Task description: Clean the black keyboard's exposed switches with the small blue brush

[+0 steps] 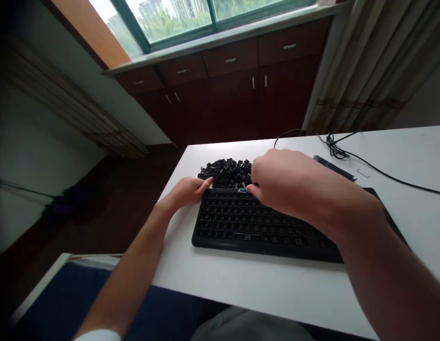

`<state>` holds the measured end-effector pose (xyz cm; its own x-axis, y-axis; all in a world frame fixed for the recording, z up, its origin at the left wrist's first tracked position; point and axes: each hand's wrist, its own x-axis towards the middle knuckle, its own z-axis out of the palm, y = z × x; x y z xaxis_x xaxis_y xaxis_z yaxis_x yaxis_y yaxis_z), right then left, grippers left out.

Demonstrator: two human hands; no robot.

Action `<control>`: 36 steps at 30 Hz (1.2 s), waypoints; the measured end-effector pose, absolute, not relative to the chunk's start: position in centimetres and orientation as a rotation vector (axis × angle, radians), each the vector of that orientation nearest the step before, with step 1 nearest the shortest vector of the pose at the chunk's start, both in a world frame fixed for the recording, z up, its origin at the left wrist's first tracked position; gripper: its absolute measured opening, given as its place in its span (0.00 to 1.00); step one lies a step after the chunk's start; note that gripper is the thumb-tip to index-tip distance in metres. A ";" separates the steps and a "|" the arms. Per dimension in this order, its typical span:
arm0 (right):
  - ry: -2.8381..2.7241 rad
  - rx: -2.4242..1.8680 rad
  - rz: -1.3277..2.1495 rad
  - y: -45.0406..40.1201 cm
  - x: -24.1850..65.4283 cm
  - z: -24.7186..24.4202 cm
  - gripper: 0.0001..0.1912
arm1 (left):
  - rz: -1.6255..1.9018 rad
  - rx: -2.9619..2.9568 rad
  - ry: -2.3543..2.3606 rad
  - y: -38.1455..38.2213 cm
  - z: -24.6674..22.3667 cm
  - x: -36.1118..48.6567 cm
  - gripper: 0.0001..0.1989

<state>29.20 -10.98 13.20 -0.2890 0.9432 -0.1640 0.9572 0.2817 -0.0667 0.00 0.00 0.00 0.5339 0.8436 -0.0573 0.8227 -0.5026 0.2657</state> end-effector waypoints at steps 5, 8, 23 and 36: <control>2.463 1.792 -0.107 -13.0 31.8 11.2 0.15 | 0.148 2.514 1.388 0.2 -0.3 -0.3 0.35; 2.526 1.773 -0.044 -13.6 31.7 10.5 0.14 | 0.168 2.518 1.380 0.2 -0.3 -0.3 0.35; 2.629 1.866 -0.025 -13.2 29.5 10.4 0.18 | 0.127 2.511 1.403 0.2 0.0 -0.3 0.35; 2.917 1.488 -0.396 -13.4 28.6 10.0 0.15 | 0.131 2.521 1.403 0.0 0.1 -0.2 0.35</control>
